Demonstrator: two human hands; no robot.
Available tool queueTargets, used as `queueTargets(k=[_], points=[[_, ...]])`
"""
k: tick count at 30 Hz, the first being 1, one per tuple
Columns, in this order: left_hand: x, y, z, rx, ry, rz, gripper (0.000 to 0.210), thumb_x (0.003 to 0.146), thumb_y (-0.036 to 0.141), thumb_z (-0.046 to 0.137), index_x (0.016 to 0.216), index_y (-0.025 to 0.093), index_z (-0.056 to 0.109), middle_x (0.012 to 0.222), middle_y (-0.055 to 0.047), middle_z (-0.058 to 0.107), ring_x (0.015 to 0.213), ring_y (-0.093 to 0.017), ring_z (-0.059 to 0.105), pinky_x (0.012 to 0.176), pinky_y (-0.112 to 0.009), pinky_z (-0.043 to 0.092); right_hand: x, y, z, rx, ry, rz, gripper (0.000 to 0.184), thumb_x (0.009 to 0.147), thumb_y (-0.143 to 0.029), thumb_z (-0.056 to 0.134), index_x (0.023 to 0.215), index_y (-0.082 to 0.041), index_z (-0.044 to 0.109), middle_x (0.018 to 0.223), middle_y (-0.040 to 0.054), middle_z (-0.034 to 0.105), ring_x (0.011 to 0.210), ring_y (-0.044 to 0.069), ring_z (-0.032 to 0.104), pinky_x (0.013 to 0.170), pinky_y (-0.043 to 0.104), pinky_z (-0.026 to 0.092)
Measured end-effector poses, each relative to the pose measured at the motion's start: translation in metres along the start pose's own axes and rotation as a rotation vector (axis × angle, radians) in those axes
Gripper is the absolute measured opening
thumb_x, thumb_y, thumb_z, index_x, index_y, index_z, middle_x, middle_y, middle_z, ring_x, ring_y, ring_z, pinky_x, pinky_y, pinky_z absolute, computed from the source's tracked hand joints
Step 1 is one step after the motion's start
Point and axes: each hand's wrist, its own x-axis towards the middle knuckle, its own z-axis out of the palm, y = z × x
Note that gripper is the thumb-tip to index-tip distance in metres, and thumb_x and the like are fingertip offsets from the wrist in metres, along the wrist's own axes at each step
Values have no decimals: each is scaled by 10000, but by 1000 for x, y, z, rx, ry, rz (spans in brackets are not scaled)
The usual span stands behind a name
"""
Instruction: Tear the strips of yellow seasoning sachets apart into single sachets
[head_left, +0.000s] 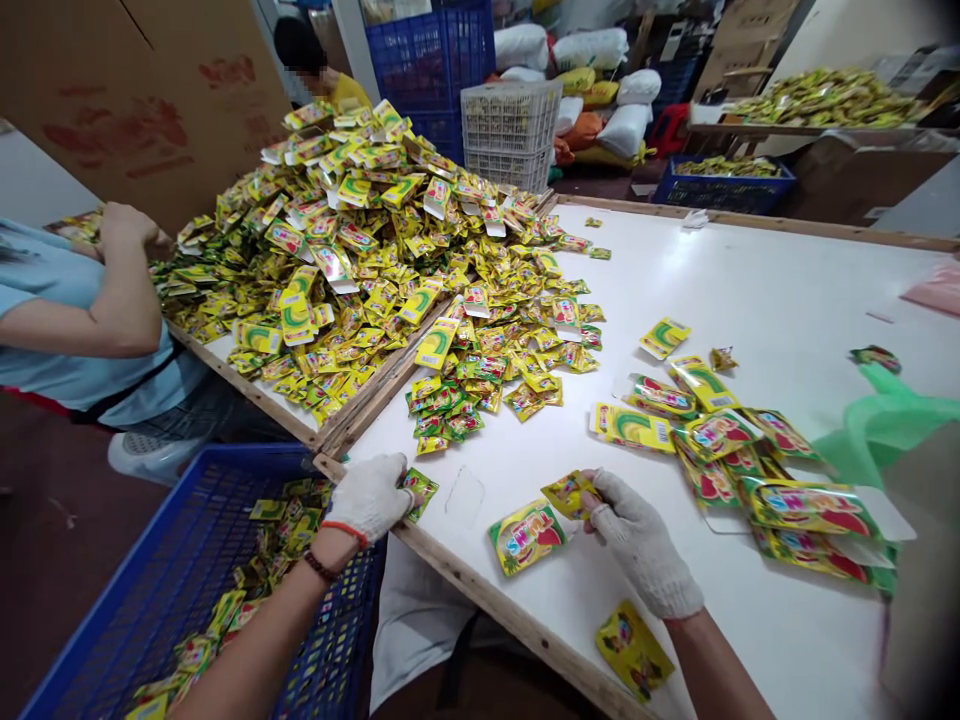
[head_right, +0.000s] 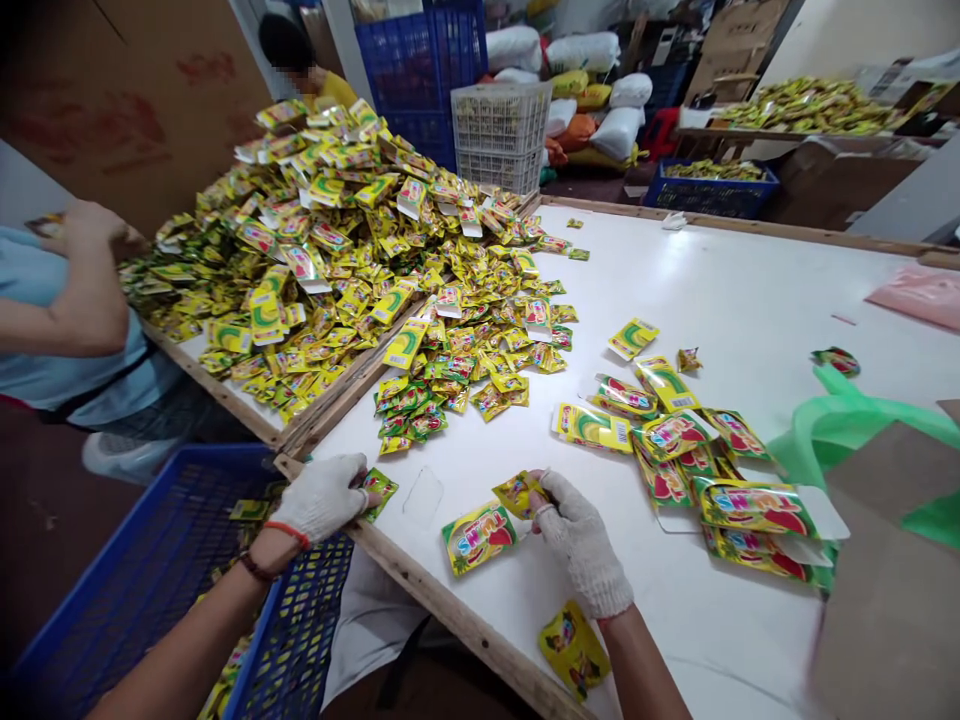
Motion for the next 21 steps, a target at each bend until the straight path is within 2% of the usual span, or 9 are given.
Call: queueTargets(k=[3, 5, 7, 9, 11, 13, 18, 19, 21], points=[[-1, 5, 11, -115, -6, 0, 206, 634, 332, 613, 742, 189, 513, 736, -22, 569, 707, -189, 528, 609, -263, 353, -5, -16, 14, 27, -88, -46, 320, 735, -286, 500, 1022, -173, 585, 912, 48, 642, 729, 168, 588, 628, 277, 498], [-1, 16, 18, -347, -12, -2, 198, 637, 262, 603, 792, 184, 508, 721, 1, 554, 683, -159, 514, 604, -246, 363, -7, -26, 26, 24, -134, -50, 294, 704, -224, 510, 978, -183, 607, 915, 34, 652, 809, 182, 593, 697, 281, 497], [-2, 32, 21, -670, -29, 46, 280, 668, 240, 583, 924, 178, 491, 726, 14, 540, 663, -133, 505, 597, -227, 381, -8, -34, 37, 29, -167, -30, 276, 686, -195, 513, 942, -183, 614, 885, 24, 659, 793, 179, 597, 693, 276, 498], [-7, 52, 21, -983, -120, 145, 312, 731, 277, 544, 1009, 159, 465, 705, 17, 525, 619, -116, 496, 561, -212, 391, -6, -37, 44, 22, -166, -23, 273, 684, -190, 514, 940, -188, 610, 859, 16, 660, 755, 170, 597, 666, 270, 498], [-14, 71, 18, -1158, -248, 258, 266, 780, 340, 506, 958, 142, 492, 677, 12, 518, 592, -112, 488, 530, -207, 389, -5, -37, 47, -8, -126, -46, 281, 683, -185, 517, 949, -203, 605, 854, 10, 660, 753, 169, 596, 666, 271, 492], [-20, 87, 15, -1163, -288, 354, 236, 778, 365, 520, 845, 139, 523, 695, 1, 533, 627, -120, 494, 550, -211, 397, -4, -34, 45, -44, -94, -73, 292, 684, -181, 518, 961, -218, 605, 863, 10, 661, 766, 170, 596, 677, 274, 487], [-25, 114, 17, -1033, -188, 417, 163, 779, 316, 529, 783, 153, 524, 748, 1, 557, 692, -131, 501, 592, -213, 393, -13, -25, 34, -34, 124, -106, 433, 693, -238, 556, 1122, -192, 512, 934, 40, 619, 734, 157, 580, 643, 267, 488], [-25, 118, 19, -1020, -180, 427, 161, 789, 317, 515, 782, 156, 517, 742, 3, 553, 683, -128, 502, 582, -211, 386, -15, -25, 31, -15, 131, -99, 441, 695, -256, 565, 1126, -183, 504, 948, 47, 613, 733, 155, 579, 632, 262, 488], [-28, 124, 21, -956, -158, 438, 185, 787, 346, 522, 839, 169, 510, 748, 4, 554, 673, -130, 511, 575, -217, 382, -18, -24, 23, -4, 60, -68, 305, 719, -287, 550, 1001, -174, 563, 876, 38, 624, 708, 154, 575, 603, 251, 481]])
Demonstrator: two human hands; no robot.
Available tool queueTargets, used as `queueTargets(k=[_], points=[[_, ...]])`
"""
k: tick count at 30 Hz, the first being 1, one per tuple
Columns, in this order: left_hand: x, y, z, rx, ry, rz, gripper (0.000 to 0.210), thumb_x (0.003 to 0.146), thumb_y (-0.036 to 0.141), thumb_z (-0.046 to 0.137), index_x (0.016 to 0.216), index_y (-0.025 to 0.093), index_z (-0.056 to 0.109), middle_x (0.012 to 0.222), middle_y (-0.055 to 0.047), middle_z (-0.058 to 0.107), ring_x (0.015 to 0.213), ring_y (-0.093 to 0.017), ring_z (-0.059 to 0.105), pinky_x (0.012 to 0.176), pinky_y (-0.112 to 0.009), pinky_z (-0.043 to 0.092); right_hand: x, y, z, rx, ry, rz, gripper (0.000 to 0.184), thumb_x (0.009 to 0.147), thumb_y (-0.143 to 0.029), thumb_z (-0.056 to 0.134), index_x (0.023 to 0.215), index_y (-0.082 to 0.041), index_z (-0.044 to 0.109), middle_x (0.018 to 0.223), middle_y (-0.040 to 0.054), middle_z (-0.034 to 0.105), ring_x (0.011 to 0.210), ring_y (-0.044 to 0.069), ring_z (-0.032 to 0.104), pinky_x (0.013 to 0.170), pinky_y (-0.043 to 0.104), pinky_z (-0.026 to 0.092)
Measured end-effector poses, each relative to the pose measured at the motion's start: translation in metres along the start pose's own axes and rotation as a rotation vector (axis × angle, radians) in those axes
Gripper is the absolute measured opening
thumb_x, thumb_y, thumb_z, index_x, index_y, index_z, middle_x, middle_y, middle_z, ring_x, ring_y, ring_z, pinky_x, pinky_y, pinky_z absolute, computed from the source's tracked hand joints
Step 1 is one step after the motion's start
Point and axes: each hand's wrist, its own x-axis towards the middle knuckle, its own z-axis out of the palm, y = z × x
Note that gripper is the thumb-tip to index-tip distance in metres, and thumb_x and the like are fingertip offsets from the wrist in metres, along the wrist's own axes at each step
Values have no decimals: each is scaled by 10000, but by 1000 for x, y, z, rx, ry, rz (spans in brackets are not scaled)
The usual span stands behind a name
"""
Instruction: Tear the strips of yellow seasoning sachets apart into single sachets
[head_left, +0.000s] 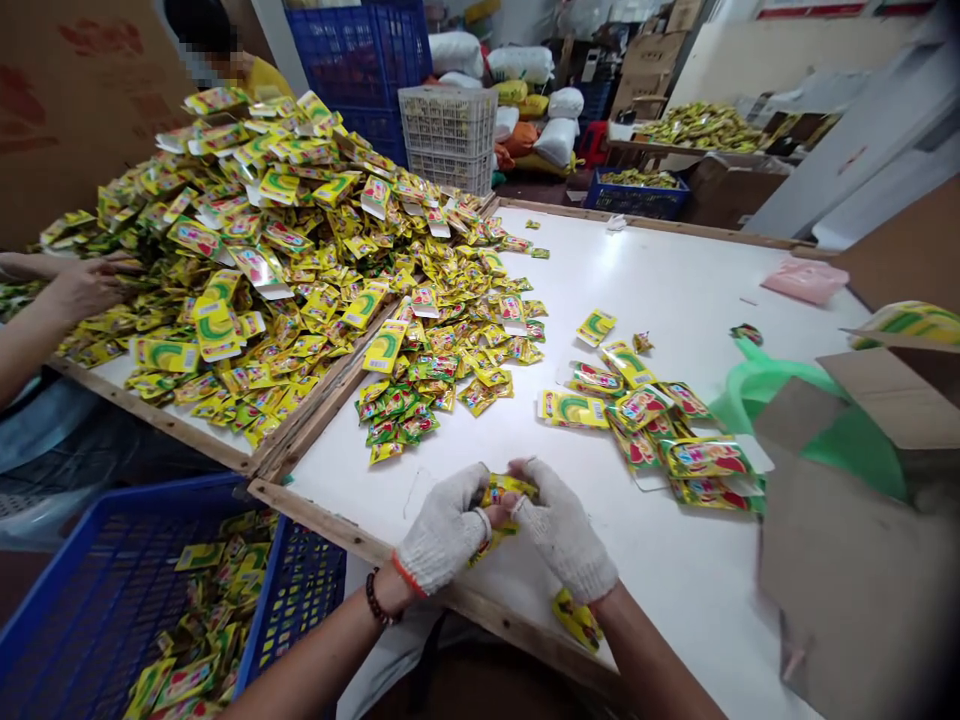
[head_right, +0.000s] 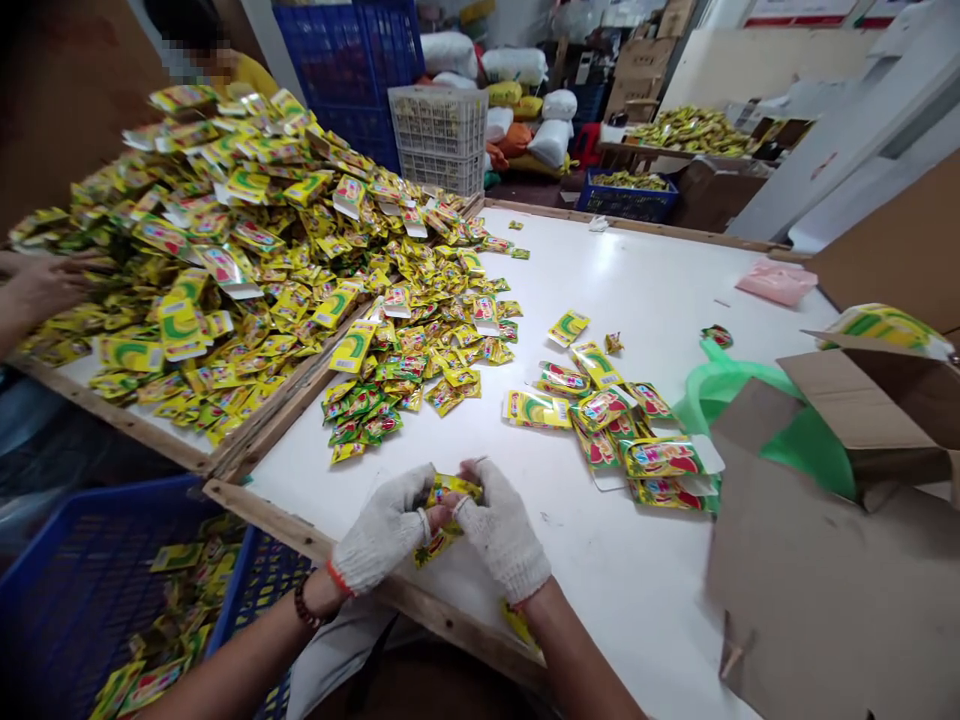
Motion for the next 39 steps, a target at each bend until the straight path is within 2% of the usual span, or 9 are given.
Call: queueTargets(k=[2, 5, 9, 15, 25, 28, 32, 34, 39], points=[[-2, 1, 6, 168, 51, -2, 354, 733, 407, 587, 996, 191, 491, 839, -15, 569, 738, -162, 536, 627, -248, 399, -1, 2, -11, -26, -30, 33, 163, 750, -306, 513, 810, -179, 595, 730, 13, 621, 660, 152, 561, 579, 246, 469], [-5, 1, 14, 548, 113, -27, 731, 553, 461, 719, 1166, 194, 425, 1028, -85, 538, 920, -265, 518, 761, -339, 391, 1, 9, -27, -31, 130, 70, 198, 769, -342, 488, 824, -179, 585, 729, 17, 619, 666, 162, 560, 574, 252, 472], [-5, -4, 22, 823, 66, -62, 398, 617, 343, 660, 957, 187, 525, 966, -94, 532, 905, -286, 500, 758, -371, 356, 5, 23, -30, -45, 288, 99, 268, 753, -379, 490, 892, -165, 572, 823, 48, 633, 724, 185, 583, 628, 279, 489], [-6, -11, 21, 689, 118, -51, 287, 683, 274, 554, 943, 201, 456, 913, -68, 544, 841, -229, 519, 700, -311, 369, -3, 33, -16, -117, 220, 61, 264, 776, -346, 479, 929, -173, 607, 862, 60, 664, 758, 198, 603, 673, 295, 488], [-5, -16, 15, 593, 5, 237, 365, 630, 199, 542, 987, 185, 472, 970, -76, 521, 899, -231, 490, 789, -330, 400, -1, 10, -36, -195, -275, 0, 291, 733, -206, 481, 927, -225, 698, 856, 9, 712, 758, 191, 624, 685, 281, 471], [-5, -19, 14, 600, -22, 273, 383, 622, 185, 535, 1001, 179, 476, 990, -85, 515, 924, -242, 480, 814, -346, 400, 2, 9, -33, -333, -195, -46, 210, 675, -178, 524, 769, -211, 709, 756, 23, 699, 720, 192, 603, 676, 286, 453], [-4, -20, 7, 608, 23, 256, 359, 641, 194, 530, 994, 177, 470, 979, -74, 511, 897, -234, 482, 781, -350, 414, -2, 14, -31, -92, -78, 138, 286, 676, -233, 547, 947, -171, 613, 790, 22, 668, 645, 159, 586, 546, 248, 453], [-4, -21, 5, 626, 14, 287, 364, 638, 187, 532, 997, 174, 474, 981, -72, 508, 897, -236, 477, 776, -359, 418, -7, 17, -30, -73, -52, 170, 239, 674, -250, 556, 889, -158, 607, 741, 14, 650, 623, 152, 573, 526, 236, 440], [-4, -25, 10, 642, -58, 399, 391, 628, 164, 545, 1015, 158, 486, 1001, -85, 505, 923, -245, 465, 803, -379, 424, -16, 12, -24, -294, -33, -16, 179, 673, -156, 489, 728, -196, 655, 704, -3, 654, 679, 146, 568, 619, 230, 416]])
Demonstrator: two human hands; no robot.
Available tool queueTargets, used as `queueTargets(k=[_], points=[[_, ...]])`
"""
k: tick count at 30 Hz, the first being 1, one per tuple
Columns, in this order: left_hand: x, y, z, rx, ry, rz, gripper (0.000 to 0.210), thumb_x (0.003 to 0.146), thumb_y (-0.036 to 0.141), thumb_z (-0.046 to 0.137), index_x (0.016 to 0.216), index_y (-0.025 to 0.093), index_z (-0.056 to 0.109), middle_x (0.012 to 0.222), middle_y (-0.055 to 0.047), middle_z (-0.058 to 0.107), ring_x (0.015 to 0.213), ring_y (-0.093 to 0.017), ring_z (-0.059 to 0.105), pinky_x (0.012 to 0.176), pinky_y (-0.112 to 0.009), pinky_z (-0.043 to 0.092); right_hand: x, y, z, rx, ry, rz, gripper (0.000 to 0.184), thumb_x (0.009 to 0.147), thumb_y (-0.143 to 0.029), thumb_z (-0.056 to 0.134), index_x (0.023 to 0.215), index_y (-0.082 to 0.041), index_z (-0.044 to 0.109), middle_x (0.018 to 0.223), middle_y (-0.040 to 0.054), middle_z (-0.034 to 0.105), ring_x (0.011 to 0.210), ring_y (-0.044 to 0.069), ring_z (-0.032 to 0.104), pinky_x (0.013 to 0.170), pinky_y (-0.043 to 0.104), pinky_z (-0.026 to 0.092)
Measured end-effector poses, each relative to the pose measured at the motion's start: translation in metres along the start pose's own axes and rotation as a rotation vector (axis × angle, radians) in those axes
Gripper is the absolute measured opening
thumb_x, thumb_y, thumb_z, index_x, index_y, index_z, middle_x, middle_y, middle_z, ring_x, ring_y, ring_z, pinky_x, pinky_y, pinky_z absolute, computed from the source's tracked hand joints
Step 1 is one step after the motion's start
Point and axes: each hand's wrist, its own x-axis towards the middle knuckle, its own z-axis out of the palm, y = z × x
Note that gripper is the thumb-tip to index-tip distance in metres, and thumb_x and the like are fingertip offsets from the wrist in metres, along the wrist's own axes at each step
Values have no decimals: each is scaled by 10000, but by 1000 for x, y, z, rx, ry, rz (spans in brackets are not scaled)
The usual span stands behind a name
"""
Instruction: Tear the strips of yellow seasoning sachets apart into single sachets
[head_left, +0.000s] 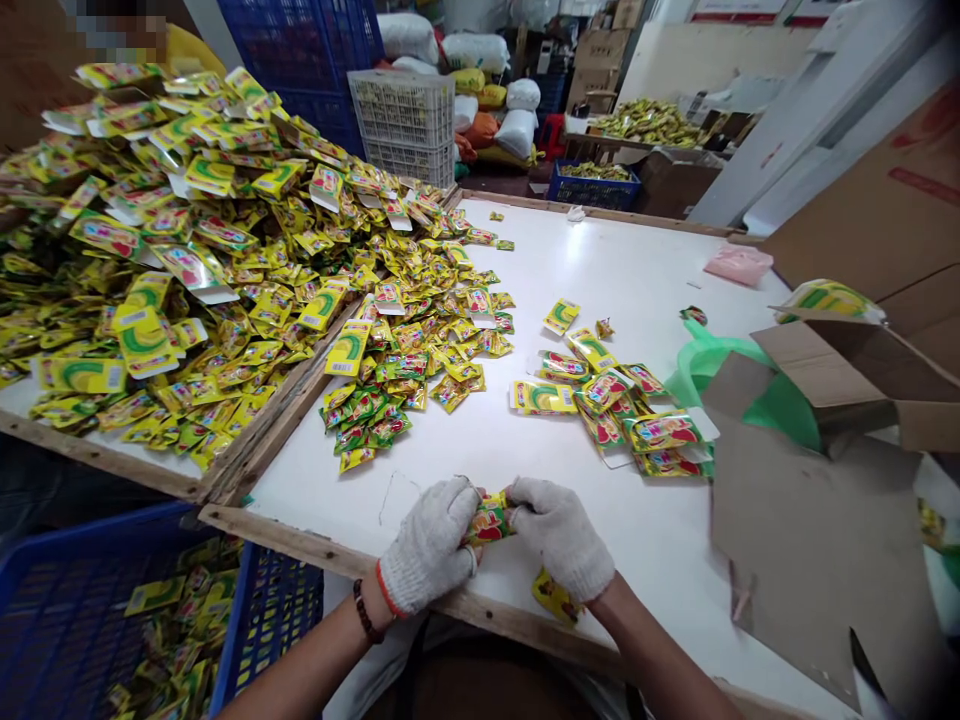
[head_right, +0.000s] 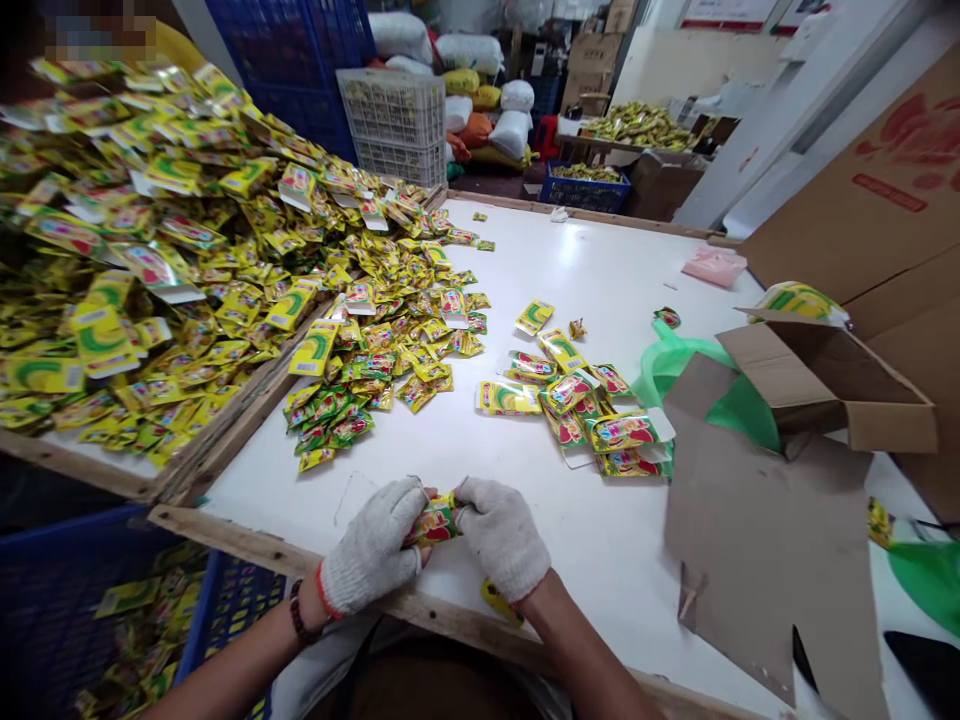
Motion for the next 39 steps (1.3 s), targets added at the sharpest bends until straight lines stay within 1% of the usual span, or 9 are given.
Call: queueTargets(k=[6, 10, 13, 18, 22, 26, 31, 33, 39], points=[[0, 3, 6, 20, 48, -2, 398, 632, 153, 542, 1027, 146, 495, 985, -97, 511, 898, -250, 475, 774, -387, 444, 4, -2, 4, 55, -7, 96, 167, 687, -207, 503, 724, -197, 666, 708, 10, 662, 663, 149, 577, 584, 225, 426], [2, 4, 6, -10, 99, 6, 430, 627, 151, 543, 1054, 146, 492, 1004, -104, 505, 926, -251, 481, 810, -387, 443, -4, -5, 4, 354, -233, 172, 188, 744, -248, 433, 675, -170, 589, 584, -30, 550, 371, 62, 445, 358, 174, 317], [4, 4, 7, -39, 129, -7, 482, 634, 155, 549, 1111, 152, 474, 1030, -108, 500, 963, -258, 480, 837, -391, 436, -13, -9, -2, 496, -364, 188, 297, 832, -382, 372, 875, -163, 568, 577, -43, 510, 325, 45, 425, 309, 149, 259], [6, 14, 16, -260, 166, -31, 527, 703, 198, 553, 1211, 162, 416, 1069, -111, 508, 1006, -250, 487, 871, -385, 420, -4, -15, -10, 281, -476, 124, 246, 809, -352, 437, 853, -168, 595, 707, -13, 552, 362, 48, 476, 329, 160, 340], [8, 22, 13, -623, 46, -197, 341, 751, 232, 549, 1085, 186, 495, 979, -49, 574, 911, -193, 538, 821, -311, 442, 11, -23, -14, 16, -428, -175, 97, 691, -163, 544, 705, -174, 640, 837, 19, 611, 601, 106, 564, 529, 199, 445], [10, 17, 2, -958, 6, -356, 172, 755, 207, 540, 922, 167, 527, 866, -22, 599, 829, -168, 566, 740, -270, 465, 1, -22, -9, -32, -328, -139, 281, 685, -77, 477, 858, -201, 660, 760, 11, 647, 608, 126, 575, 577, 229, 459], [0, 9, 3, -1285, 32, -490, 311, 729, 164, 581, 982, 187, 401, 888, -29, 603, 794, -160, 599, 705, -285, 490, -33, 4, 6, 406, 180, 3, 313, 774, -214, 501, 1083, -211, 555, 1081, 77, 616, 611, 112, 595, 548, 243, 485], [-6, 9, 7, -1349, 48, -504, 376, 728, 167, 591, 1022, 206, 359, 918, -29, 602, 802, -156, 602, 712, -289, 492, -41, 14, 12, 448, 303, 98, 279, 777, -251, 534, 1047, -191, 562, 989, 78, 647, 677, 138, 616, 598, 257, 502], [-12, 13, 4, -1103, -9, -365, 295, 757, 214, 571, 1031, 176, 469, 988, -55, 593, 892, -178, 567, 813, -312, 453, -38, 26, 35, 399, 225, 67, 279, 738, -277, 581, 994, -176, 632, 972, 80, 672, 873, 211, 624, 782, 341, 515]])
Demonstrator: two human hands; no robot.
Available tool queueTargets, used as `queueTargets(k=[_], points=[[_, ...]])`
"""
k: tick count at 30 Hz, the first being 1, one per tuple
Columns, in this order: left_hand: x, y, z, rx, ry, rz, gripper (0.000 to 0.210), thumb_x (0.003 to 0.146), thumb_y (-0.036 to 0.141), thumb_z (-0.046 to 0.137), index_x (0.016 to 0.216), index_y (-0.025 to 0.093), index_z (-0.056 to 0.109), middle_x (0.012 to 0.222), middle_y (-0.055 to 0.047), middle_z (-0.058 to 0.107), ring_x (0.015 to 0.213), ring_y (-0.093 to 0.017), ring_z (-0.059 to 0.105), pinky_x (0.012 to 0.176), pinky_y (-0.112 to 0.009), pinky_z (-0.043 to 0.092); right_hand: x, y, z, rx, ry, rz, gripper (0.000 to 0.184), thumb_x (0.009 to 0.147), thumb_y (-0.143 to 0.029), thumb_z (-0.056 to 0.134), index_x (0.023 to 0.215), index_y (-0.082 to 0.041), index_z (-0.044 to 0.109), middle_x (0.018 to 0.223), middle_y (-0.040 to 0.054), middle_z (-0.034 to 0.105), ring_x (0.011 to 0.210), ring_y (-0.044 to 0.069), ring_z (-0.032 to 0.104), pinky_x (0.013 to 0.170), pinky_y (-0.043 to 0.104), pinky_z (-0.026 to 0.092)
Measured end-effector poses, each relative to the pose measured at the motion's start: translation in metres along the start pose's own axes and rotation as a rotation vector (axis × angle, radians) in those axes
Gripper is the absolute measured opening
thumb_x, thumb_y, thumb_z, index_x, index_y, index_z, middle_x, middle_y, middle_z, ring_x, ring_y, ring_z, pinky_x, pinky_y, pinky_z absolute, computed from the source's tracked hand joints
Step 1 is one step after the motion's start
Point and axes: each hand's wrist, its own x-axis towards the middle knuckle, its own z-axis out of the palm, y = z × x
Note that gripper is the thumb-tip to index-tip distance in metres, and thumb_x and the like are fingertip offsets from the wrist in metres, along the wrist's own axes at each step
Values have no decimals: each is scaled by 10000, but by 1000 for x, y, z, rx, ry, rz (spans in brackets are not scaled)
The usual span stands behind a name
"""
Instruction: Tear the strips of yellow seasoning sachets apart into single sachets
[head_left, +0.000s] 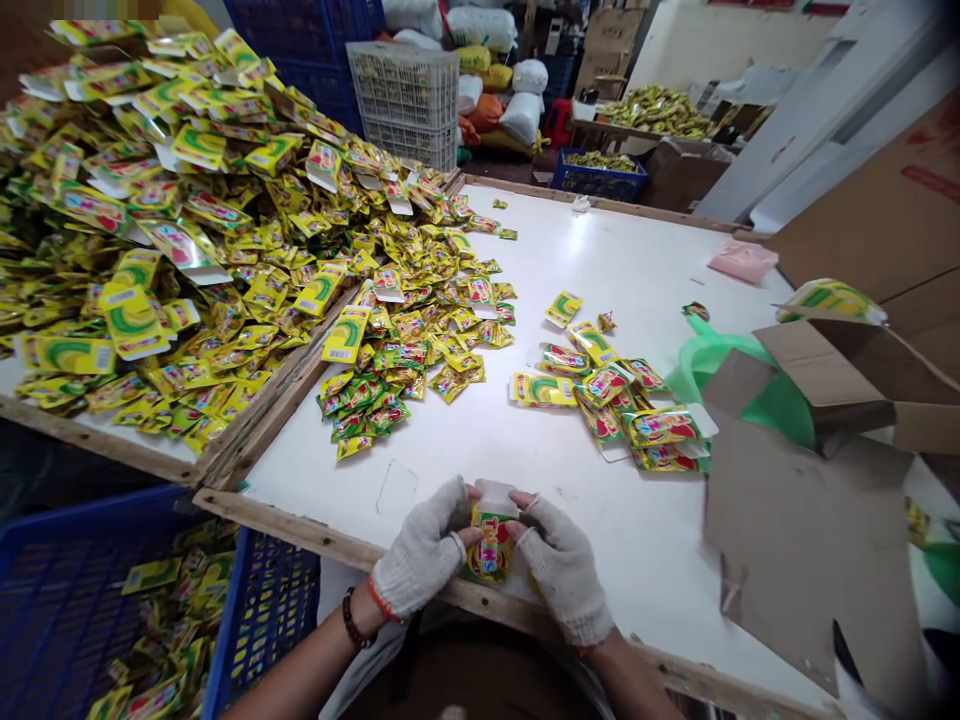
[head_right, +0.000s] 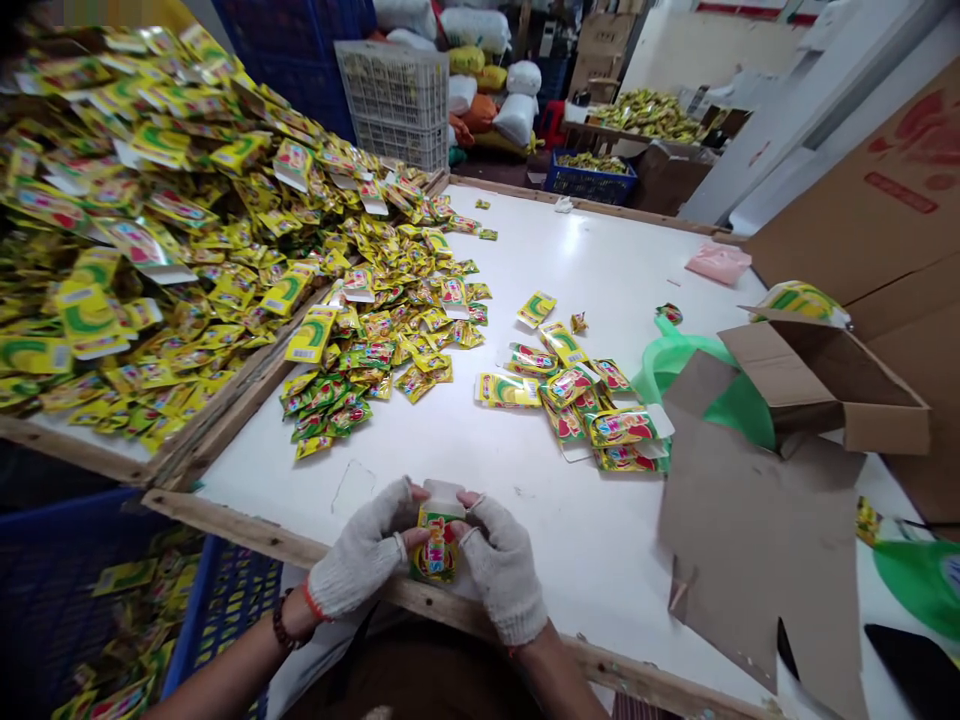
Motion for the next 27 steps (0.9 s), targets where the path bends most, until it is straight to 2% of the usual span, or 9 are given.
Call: queueTargets(k=[3, 6, 8, 10, 11, 14, 16, 24, 27], points=[[4, 5, -3, 165, -27, 48, 179, 782, 235, 543, 936, 146, 565, 913, -48, 601, 859, -174, 552, 791, -292, 439, 5, -3, 2, -57, -74, -64, 185, 755, -257, 554, 885, -196, 670, 963, 61, 673, 907, 206, 607, 829, 339, 494], [12, 5, -4, 152, 7, 55, 140, 799, 264, 526, 843, 136, 564, 798, -20, 568, 762, -139, 530, 706, -254, 433, 8, -8, -1, -94, -145, -29, 183, 777, -246, 517, 872, -194, 665, 918, 47, 675, 871, 191, 607, 809, 321, 494], [18, 2, -3, 62, 20, 11, 212, 763, 247, 570, 944, 150, 517, 768, 7, 534, 702, -115, 513, 642, -227, 429, 9, -9, -2, -103, -119, 24, 260, 770, -235, 514, 1000, -178, 621, 877, 43, 671, 810, 181, 611, 749, 309, 508], [20, 2, -3, -5, -13, -17, 342, 746, 222, 580, 1062, 165, 463, 784, 14, 529, 692, -108, 511, 626, -218, 430, 8, -9, -3, -99, -88, 55, 378, 764, -227, 515, 1135, -165, 542, 881, 41, 666, 789, 176, 611, 716, 302, 512], [21, 3, -3, 13, -36, -14, 330, 750, 220, 571, 1060, 161, 476, 786, 9, 538, 703, -113, 515, 635, -222, 430, 7, -9, -3, -106, -85, 49, 388, 765, -228, 515, 1148, -165, 535, 899, 45, 667, 805, 180, 611, 726, 305, 509], [19, 12, -6, 195, -73, 39, 163, 776, 252, 538, 860, 123, 591, 774, -19, 570, 749, -139, 518, 683, -236, 418, 4, -10, -4, -172, -103, -25, 247, 782, -257, 512, 980, -179, 637, 958, 60, 671, 889, 203, 603, 805, 322, 484], [20, 21, -9, 293, -97, 73, 201, 794, 287, 516, 767, 113, 613, 720, -15, 566, 719, -137, 505, 659, -228, 401, 3, -13, -5, -197, -120, -52, 229, 806, -296, 492, 914, -188, 663, 936, 62, 681, 877, 211, 610, 793, 324, 487], [36, 36, -21, 398, -266, 56, 222, 784, 290, 521, 743, 102, 633, 647, 5, 545, 621, -103, 459, 554, -189, 347, 11, -33, -7, -181, -163, 60, 232, 792, -327, 520, 861, -176, 683, 834, 47, 704, 772, 204, 637, 687, 297, 521], [29, 34, -25, 412, -338, 111, 243, 822, 284, 470, 796, 108, 634, 694, -13, 563, 665, -115, 493, 598, -198, 374, 7, -30, -10, -189, -192, 14, 235, 804, -305, 502, 877, -190, 694, 869, 48, 707, 801, 202, 644, 731, 315, 530]])
